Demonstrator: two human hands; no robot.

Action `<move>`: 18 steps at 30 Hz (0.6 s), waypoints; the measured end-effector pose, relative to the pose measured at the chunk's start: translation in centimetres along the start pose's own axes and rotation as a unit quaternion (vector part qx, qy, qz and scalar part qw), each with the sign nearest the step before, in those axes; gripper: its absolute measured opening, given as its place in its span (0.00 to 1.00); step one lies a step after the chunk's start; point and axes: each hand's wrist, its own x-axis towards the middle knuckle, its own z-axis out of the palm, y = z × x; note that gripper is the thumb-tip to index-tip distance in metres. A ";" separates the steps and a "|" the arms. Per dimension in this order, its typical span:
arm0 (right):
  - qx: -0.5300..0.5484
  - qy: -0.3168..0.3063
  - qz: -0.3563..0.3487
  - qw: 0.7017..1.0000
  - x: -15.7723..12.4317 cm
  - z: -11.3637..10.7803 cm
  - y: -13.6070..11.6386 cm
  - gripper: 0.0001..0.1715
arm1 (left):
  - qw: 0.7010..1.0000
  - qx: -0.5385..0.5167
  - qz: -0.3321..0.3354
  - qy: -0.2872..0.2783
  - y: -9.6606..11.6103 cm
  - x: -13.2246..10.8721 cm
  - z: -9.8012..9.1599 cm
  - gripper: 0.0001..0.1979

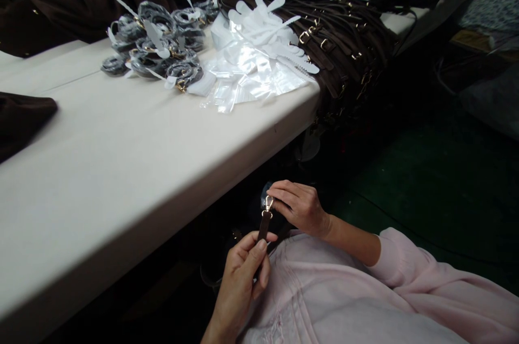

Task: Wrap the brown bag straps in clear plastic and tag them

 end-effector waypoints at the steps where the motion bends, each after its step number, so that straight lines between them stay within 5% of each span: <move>1: 0.000 0.006 -0.007 1.000 0.0 0.0 0.0 0.09 | 1.000 -0.005 -0.002 0.000 0.1 0.0 0.0 0.19; 18: -0.002 -0.003 -0.139 0.990 -0.1 0.3 0.5 0.12 | 0.997 -0.067 -0.023 0.035 0.7 0.0 -0.3 0.17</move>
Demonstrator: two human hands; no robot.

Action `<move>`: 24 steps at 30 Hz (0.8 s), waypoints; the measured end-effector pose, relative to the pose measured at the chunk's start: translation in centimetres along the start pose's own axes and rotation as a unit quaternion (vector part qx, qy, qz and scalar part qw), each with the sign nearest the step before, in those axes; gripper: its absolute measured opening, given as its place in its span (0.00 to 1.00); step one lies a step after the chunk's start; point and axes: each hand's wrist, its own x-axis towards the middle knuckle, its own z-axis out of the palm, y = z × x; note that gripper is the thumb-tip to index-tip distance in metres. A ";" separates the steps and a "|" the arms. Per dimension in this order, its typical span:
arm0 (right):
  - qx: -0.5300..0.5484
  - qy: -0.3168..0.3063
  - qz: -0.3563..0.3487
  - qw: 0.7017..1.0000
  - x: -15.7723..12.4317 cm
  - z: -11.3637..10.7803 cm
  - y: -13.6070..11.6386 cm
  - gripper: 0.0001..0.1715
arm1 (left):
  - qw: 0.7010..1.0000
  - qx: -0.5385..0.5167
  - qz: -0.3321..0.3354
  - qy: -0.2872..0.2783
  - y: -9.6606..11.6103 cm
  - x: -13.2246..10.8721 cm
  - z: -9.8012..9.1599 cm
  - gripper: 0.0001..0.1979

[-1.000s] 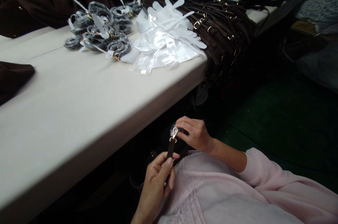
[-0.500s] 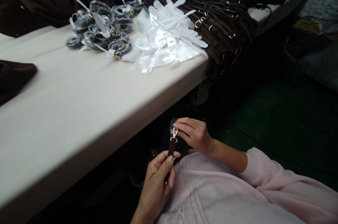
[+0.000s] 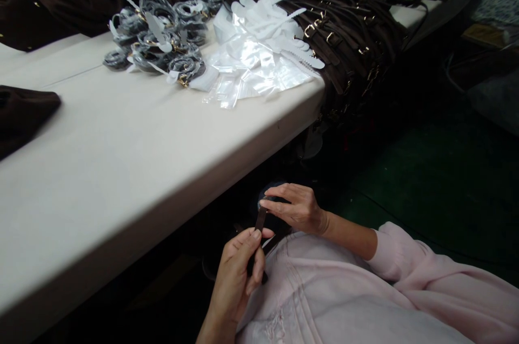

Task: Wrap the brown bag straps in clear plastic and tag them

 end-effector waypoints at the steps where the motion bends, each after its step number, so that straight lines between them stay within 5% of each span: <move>1: 0.002 0.002 -0.009 1.000 0.0 0.0 0.0 0.12 | 1.000 0.003 -0.003 0.002 0.0 0.1 -0.1 0.18; 14: 0.053 -0.044 -0.031 0.997 -1.8 0.6 0.4 0.11 | 0.999 0.008 -0.027 -0.019 -0.5 2.4 -1.3 0.22; 24: 0.166 -0.050 0.184 0.967 -4.5 0.2 -1.3 0.12 | 0.993 -0.045 -0.058 -0.097 -1.6 4.1 -1.2 0.24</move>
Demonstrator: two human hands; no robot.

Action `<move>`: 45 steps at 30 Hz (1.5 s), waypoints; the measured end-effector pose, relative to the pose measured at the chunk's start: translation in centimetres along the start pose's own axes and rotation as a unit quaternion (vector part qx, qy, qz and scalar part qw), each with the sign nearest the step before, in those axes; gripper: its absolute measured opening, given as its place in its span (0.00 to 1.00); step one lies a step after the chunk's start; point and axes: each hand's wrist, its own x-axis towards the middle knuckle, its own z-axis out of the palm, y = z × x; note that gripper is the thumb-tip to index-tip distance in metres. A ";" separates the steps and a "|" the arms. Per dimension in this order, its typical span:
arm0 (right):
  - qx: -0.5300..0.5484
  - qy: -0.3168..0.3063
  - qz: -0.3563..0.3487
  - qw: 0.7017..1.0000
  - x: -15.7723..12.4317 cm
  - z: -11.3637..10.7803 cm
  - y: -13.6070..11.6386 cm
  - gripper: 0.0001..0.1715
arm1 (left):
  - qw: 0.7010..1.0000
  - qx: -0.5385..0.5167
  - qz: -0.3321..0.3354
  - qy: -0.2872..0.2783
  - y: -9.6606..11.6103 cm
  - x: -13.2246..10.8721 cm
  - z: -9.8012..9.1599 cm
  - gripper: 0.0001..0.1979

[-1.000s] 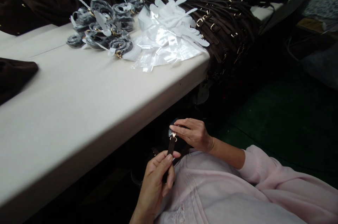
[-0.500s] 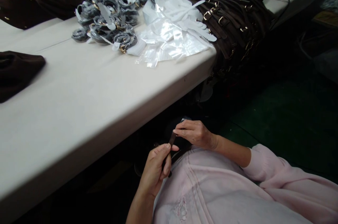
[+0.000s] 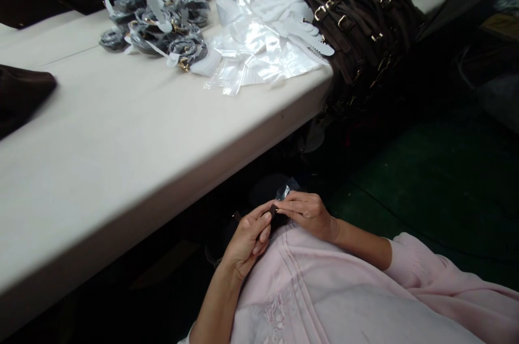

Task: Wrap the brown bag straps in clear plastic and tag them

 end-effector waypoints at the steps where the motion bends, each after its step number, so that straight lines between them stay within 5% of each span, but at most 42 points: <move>1: 0.023 -0.004 0.028 0.999 -0.1 0.0 -0.1 0.12 | 1.000 -0.001 0.002 0.008 0.0 0.1 0.0 0.24; 4: 0.124 -0.016 0.129 0.984 -0.1 -0.1 -0.5 0.13 | 0.999 0.008 0.022 0.039 -0.3 0.5 0.1 0.24; 7: 0.277 0.012 0.280 0.919 0.0 -0.1 -1.1 0.15 | 0.995 0.027 0.056 0.081 -0.7 0.6 0.5 0.24; 10: 0.424 0.059 0.444 0.787 0.3 -0.3 -1.7 0.16 | 0.989 0.043 0.084 0.111 -0.8 0.4 1.0 0.24; 12: 0.508 0.036 0.517 0.688 0.7 -0.6 -2.0 0.17 | 0.987 0.048 0.098 0.119 -0.7 0.1 1.4 0.24; 15: 0.625 -0.033 0.538 0.565 1.4 -0.8 -2.5 0.21 | 0.984 0.047 0.115 0.127 -0.3 -0.4 1.8 0.24; 18: 0.703 -0.057 0.510 0.492 2.1 -0.1 -2.7 0.23 | 0.984 0.040 0.126 0.122 -0.1 -0.8 1.9 0.22; 20: 0.705 -0.035 0.503 0.498 2.5 0.6 -2.7 0.20 | 0.984 0.039 0.134 0.114 -0.1 -1.1 2.0 0.22; 24: 0.640 0.031 0.494 0.588 2.7 1.5 -2.6 0.15 | 0.973 0.099 0.170 0.122 -0.3 -1.6 1.9 0.25; 31: 0.563 0.032 0.478 0.673 2.7 0.8 -2.8 0.14 | 0.893 0.322 0.243 0.199 -1.1 -1.8 1.6 0.22; 45: 0.528 -0.028 0.457 0.715 2.6 1.9 -4.0 0.21 | 0.948 0.218 0.201 0.120 0.4 -1.1 2.0 0.32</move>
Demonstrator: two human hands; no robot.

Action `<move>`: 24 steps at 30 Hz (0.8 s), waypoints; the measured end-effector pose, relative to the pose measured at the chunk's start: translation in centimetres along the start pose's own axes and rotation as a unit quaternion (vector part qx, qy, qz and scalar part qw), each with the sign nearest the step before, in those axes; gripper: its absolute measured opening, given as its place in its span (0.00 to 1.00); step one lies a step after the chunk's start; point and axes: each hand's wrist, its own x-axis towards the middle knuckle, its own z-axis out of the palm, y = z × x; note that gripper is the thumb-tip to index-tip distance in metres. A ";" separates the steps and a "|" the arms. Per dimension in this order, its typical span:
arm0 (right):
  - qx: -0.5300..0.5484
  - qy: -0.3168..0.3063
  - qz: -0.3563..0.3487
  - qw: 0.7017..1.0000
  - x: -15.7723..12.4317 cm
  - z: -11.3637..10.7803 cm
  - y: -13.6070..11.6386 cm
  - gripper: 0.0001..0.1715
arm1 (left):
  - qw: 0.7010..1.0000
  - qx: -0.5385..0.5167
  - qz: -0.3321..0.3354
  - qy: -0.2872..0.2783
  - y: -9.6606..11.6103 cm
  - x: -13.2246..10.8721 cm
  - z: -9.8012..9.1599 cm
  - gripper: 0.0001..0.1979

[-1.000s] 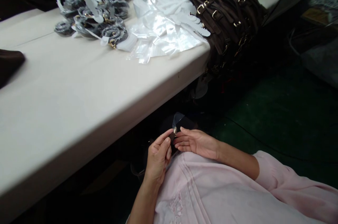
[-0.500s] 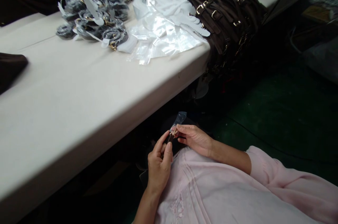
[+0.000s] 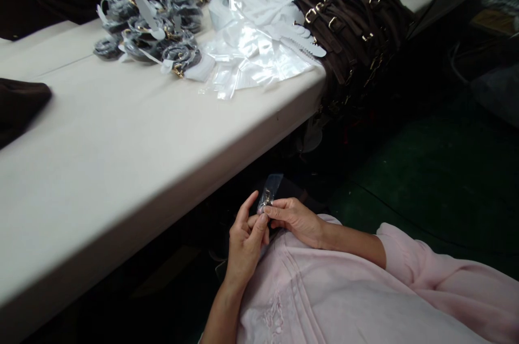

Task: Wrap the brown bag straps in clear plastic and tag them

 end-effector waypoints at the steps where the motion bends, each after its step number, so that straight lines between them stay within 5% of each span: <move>1: 0.000 -0.009 -0.004 1.000 0.0 0.0 0.1 0.21 | 1.000 -0.004 -0.003 -0.005 0.1 0.2 0.1 0.33; 6: 0.033 -0.012 -0.037 0.999 0.5 -0.6 -1.2 0.19 | 0.991 0.122 0.047 0.004 0.1 1.1 -0.3 0.34; 10: 0.038 0.073 -0.106 0.991 1.0 -1.6 -3.7 0.13 | 0.952 0.269 0.147 0.016 -0.6 1.5 -1.3 0.15; 24: 0.072 0.034 -0.063 0.995 1.4 0.3 -2.0 0.15 | 0.964 0.243 0.104 0.024 1.1 1.7 -0.1 0.10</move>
